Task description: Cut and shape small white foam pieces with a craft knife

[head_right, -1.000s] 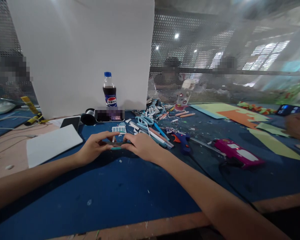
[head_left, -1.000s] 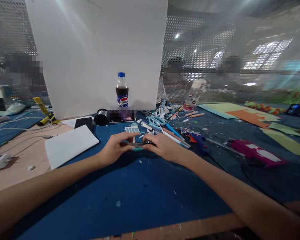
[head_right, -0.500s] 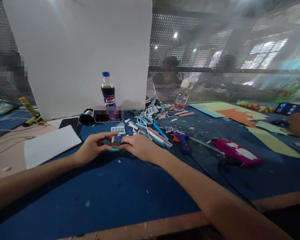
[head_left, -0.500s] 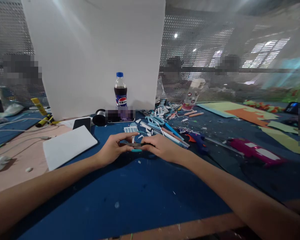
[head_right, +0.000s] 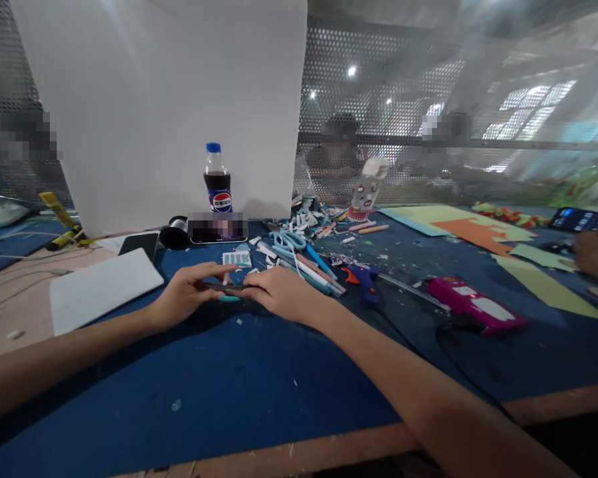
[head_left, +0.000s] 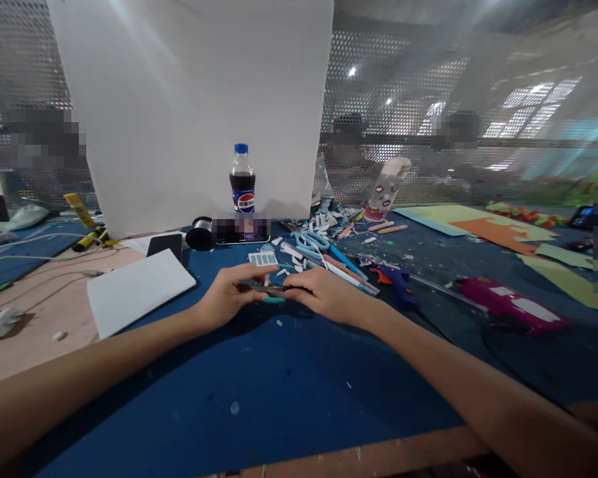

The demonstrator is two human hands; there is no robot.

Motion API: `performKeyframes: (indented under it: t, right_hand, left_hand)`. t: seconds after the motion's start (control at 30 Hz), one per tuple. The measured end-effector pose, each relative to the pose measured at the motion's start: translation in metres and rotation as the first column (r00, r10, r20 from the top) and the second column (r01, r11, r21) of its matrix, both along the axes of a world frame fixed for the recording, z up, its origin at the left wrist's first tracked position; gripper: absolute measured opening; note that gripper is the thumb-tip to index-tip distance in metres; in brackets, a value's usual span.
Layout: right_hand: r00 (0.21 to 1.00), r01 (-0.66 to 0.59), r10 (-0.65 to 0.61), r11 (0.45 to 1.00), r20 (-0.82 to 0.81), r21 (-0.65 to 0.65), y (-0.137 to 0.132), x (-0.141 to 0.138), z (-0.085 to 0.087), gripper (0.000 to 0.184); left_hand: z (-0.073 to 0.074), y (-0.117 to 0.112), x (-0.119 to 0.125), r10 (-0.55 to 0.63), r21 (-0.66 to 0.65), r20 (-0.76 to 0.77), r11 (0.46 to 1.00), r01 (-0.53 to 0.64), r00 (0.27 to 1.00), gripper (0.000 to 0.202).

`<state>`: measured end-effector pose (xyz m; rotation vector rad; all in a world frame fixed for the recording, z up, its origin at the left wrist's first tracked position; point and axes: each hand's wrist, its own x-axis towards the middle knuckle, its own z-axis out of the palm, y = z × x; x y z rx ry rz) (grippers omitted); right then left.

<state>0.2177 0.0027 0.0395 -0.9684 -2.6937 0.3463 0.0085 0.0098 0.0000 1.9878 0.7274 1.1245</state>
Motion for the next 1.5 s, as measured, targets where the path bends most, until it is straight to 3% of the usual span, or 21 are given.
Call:
performKeyframes:
  t: [0.13,0.4,0.73,1.17,1.5]
  right_hand:
    - [1.000,0.017,-0.017,1.000,0.002,0.019,-0.001,-0.002,-0.003,0.025]
    - [1.000,-0.015,0.016,0.997,-0.013,0.082,0.002,0.001,-0.002,0.024]
    - [0.999,0.024,-0.022,0.998,-0.035,0.061,0.001,-0.002,-0.007,0.026]
    - [1.000,-0.021,0.021,1.000,-0.002,-0.004,0.003,0.002,0.005,0.027]
    - [1.000,-0.011,0.010,0.999,0.007,0.048,0.005,0.003,-0.001,0.027]
  left_hand:
    - [0.000,0.000,0.000,-0.024,0.017,-0.023,1.000,0.024,0.999,0.041]
    - [0.001,0.000,0.000,0.042,0.069,-0.037,0.997,-0.040,0.998,0.037]
    - [-0.001,0.001,0.000,-0.038,0.001,-0.050,0.999,0.038,0.998,0.038]
    - [0.001,-0.001,0.001,0.018,-0.058,-0.031,0.998,-0.020,0.999,0.039]
    - [-0.001,0.002,-0.001,-0.040,-0.118,-0.063,0.993,0.033,0.997,0.042]
